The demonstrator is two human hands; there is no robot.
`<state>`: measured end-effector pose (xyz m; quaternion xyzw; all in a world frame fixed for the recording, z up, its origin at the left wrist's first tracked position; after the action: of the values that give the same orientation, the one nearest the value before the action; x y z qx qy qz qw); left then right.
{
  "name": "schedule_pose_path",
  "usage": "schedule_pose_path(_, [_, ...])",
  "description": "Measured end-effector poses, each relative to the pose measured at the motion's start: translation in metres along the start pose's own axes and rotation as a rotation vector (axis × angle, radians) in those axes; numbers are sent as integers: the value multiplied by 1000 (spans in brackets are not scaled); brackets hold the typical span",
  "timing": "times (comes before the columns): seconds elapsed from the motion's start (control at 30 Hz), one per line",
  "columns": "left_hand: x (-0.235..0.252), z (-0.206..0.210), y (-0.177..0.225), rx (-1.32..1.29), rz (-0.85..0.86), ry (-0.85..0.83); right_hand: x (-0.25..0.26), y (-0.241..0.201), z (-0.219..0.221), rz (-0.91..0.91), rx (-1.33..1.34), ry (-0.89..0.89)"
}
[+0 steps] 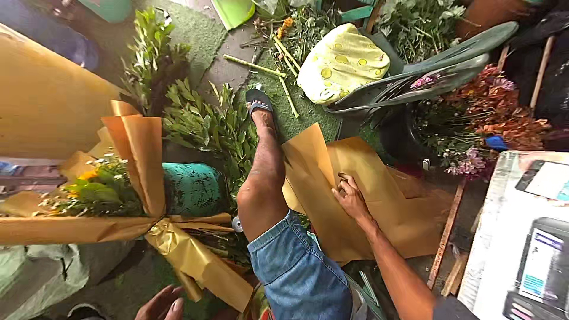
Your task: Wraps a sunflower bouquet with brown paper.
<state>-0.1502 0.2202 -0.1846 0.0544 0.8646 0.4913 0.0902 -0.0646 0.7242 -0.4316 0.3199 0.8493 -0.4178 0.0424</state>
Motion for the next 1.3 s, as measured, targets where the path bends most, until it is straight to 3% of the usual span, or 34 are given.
schedule_pose_path(0.13, [15,63,89,-45,168,-173,-78,-156,-31,-476,98,-74])
schedule_pose_path(0.2, [17,106,117,-87,172,-240,-123,-224,-40,-693,56,-94])
schedule_pose_path(0.27, [20,135,122,-188,119,-204,-163,-269,-43,-855,7,-109])
schedule_pose_path(0.33, [21,135,120,-320,148,-28,-196,-292,-44,-918,-5,-165])
schedule_pose_path(0.4, [14,123,109,-391,173,109,-208,-298,-47,-843,90,-244])
schedule_pose_path(0.47, [4,120,88,-503,94,123,-199,-298,-48,-695,182,-171])
schedule_pose_path(0.67, [1,138,37,-685,-88,132,-119,-280,34,-387,-167,-119])
schedule_pose_path(0.77, [4,140,33,-716,-72,175,-56,-247,26,-276,-240,-10])
schedule_pose_path(0.83, [2,143,31,-719,-71,171,-41,-222,9,-178,-259,86])
schedule_pose_path(0.93, [3,144,31,-740,-58,150,-84,-257,-16,-380,-127,221])
schedule_pose_path(1.0, [1,148,30,-752,-74,151,-120,-279,2,-500,-121,83])
schedule_pose_path(1.13, [9,155,38,-776,-55,119,-104,-278,34,-385,-72,-147])
schedule_pose_path(1.3, [15,159,43,-824,-70,65,-72,-273,42,-352,-23,-193])
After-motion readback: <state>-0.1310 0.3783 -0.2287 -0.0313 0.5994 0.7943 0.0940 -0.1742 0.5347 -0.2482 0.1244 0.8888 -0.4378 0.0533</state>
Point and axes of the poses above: each hand's wrist, its own x-axis towards the middle knuckle, its own z-axis out of the palm, y = z × x, the point moved 10 cm from there along x, towards the middle knuckle, and after that the axes turned 7 degrees about z, right-handed, at the moved point
